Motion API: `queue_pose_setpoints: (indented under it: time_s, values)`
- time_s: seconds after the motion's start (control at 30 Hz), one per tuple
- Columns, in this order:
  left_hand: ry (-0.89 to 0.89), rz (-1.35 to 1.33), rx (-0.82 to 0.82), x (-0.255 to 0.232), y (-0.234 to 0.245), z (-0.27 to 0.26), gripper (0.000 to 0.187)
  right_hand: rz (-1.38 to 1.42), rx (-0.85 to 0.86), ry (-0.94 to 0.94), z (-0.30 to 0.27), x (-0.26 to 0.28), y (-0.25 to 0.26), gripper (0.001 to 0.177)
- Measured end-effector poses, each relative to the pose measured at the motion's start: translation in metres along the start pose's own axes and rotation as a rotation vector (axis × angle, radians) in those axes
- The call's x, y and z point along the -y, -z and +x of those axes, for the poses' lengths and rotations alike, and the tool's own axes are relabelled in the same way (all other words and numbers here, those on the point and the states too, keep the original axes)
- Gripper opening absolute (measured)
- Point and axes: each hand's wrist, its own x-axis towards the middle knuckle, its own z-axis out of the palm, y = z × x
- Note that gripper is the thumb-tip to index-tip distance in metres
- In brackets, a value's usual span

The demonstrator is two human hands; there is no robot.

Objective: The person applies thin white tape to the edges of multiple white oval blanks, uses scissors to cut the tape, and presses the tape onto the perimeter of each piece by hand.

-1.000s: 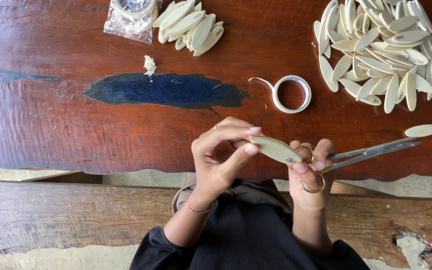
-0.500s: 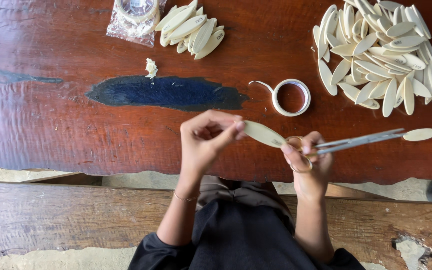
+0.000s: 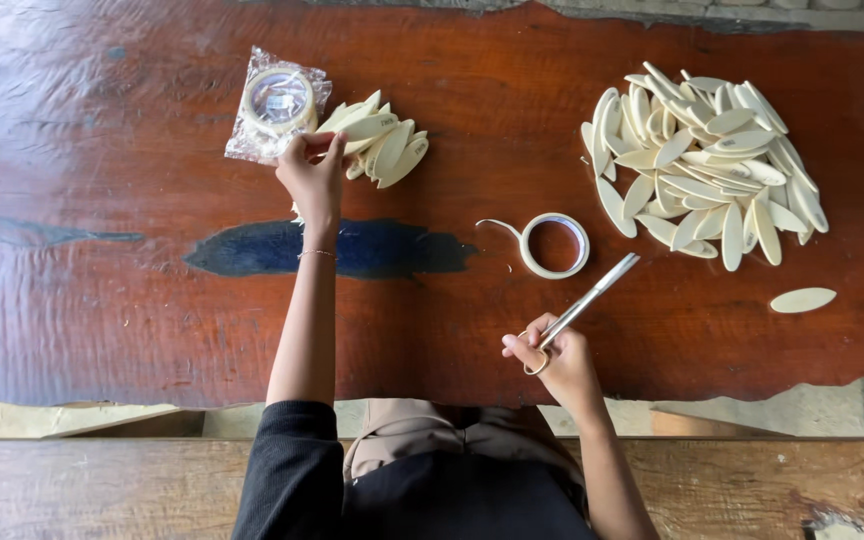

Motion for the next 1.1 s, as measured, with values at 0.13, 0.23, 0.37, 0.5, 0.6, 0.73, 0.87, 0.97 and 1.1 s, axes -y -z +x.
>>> queue_pose_setpoints:
  time_s: [0.13, 0.23, 0.37, 0.5, 0.6, 0.73, 0.87, 0.97, 1.1]
  values:
    - [-0.075, 0.552, -0.04, 0.04, 0.002, 0.006, 0.016, -0.136, 0.028, -0.065, 0.0, 0.006, 0.01, 0.029]
    - [-0.184, 0.585, -0.049, 0.035, 0.004, -0.008, 0.021, -0.288, 0.021, -0.081, 0.0, 0.018, 0.02, 0.036]
    - [-0.485, 0.539, 0.071, 0.026, -0.003, -0.033, 0.015, -0.632, 0.014, -0.084, 0.007, 0.029, 0.03, 0.036]
    - [-0.436, 0.412, 0.532, 0.025, -0.02, -0.067, 0.015, -0.831, 0.084, -0.115, 0.01, 0.048, 0.032, 0.034]
    - [-0.469, 0.454, 0.72, 0.03, -0.034, -0.09, 0.025, -0.713, 0.063, -0.087, 0.009, 0.047, 0.035, 0.033]
    - [-0.456, 0.562, 0.789, 0.029, -0.044, -0.105, 0.028, -0.599, 0.026, 0.015, 0.014, 0.023, 0.05, 0.034]
    - [-0.519, 0.589, 0.737, 0.039, -0.049, -0.109, 0.016, -0.559, -0.134, 0.083, 0.023, 0.01, 0.055, 0.034]
    - [-0.538, 0.574, 0.708, 0.04, -0.05, -0.109, 0.013, -0.584, -0.136, 0.146, 0.027, 0.004, 0.061, 0.032]
    - [-0.516, 0.539, 0.739, 0.032, -0.048, -0.111, 0.019, -0.716, -0.017, 0.272, 0.025, 0.017, 0.062, 0.036]
